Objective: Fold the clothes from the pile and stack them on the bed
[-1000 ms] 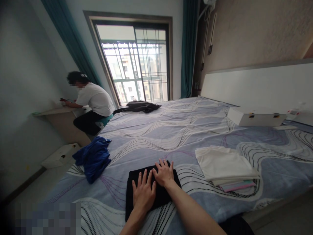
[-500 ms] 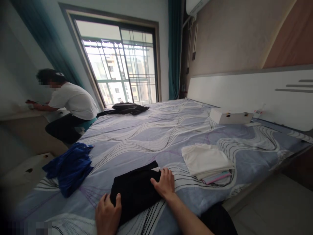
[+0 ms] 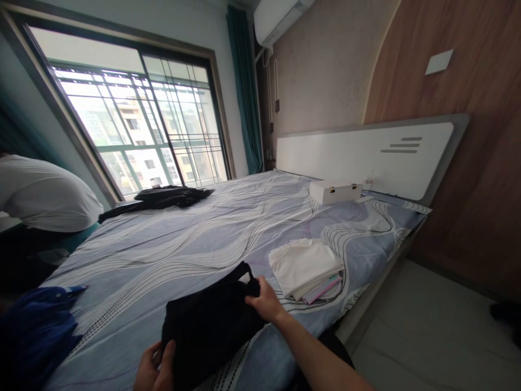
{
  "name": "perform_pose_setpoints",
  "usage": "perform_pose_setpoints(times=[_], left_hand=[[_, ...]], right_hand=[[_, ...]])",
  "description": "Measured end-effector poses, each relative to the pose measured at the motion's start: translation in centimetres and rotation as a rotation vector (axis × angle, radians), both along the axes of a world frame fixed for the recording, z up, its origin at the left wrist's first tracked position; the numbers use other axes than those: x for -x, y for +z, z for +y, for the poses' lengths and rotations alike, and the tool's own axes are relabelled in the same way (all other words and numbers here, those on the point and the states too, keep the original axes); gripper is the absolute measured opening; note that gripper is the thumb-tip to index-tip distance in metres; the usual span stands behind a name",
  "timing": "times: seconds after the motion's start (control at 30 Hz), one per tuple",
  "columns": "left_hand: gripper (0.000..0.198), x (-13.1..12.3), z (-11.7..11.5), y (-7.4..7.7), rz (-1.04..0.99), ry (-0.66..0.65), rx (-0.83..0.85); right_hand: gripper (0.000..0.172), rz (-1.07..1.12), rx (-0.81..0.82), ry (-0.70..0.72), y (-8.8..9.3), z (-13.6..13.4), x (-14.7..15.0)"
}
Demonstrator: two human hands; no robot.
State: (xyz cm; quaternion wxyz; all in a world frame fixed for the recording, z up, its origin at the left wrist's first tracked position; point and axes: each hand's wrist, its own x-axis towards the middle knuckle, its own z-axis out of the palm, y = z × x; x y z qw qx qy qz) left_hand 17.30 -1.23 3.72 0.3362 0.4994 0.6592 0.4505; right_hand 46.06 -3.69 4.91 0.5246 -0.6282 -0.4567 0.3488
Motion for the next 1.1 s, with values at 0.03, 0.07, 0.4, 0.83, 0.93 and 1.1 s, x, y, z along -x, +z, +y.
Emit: perform_pose_setpoints(times=[0.03, 0.07, 0.4, 0.83, 0.93, 1.1], left_hand=[[0.05, -2.6, 0.2, 1.1, -0.057, -0.059, -0.044], [0.053, -5.3, 0.5, 2.0, -0.119, -0.126, -0.078], [0.057, -27.0, 1.9, -2.5, 0.149, -0.474, -0.37], [0.058, -27.5, 1.9, -6.4, 0.651, -0.776, -0.546], [0.055, -27.4, 1.7, -6.3, 0.593, -0.72, -0.539], [0.062, -27.1, 1.4, -6.0, 0.544, -0.692, -0.478]], right_hand=[[0.043, 0.019, -0.033, -0.029, 0.9, -0.3, -2.4], [0.045, 0.027, -0.053, -0.059, 1.8, -0.5, -5.1], [0.086, -0.685, 0.41, -0.435, 6.4, 0.1, -22.8], [0.074, -1.004, 0.508, -0.11, -0.4, 5.9, -12.8], [0.069, -0.982, 0.466, -0.048, -0.3, 6.2, -13.6], [0.067, -0.949, 0.595, -0.311, -0.3, 4.5, -18.4]])
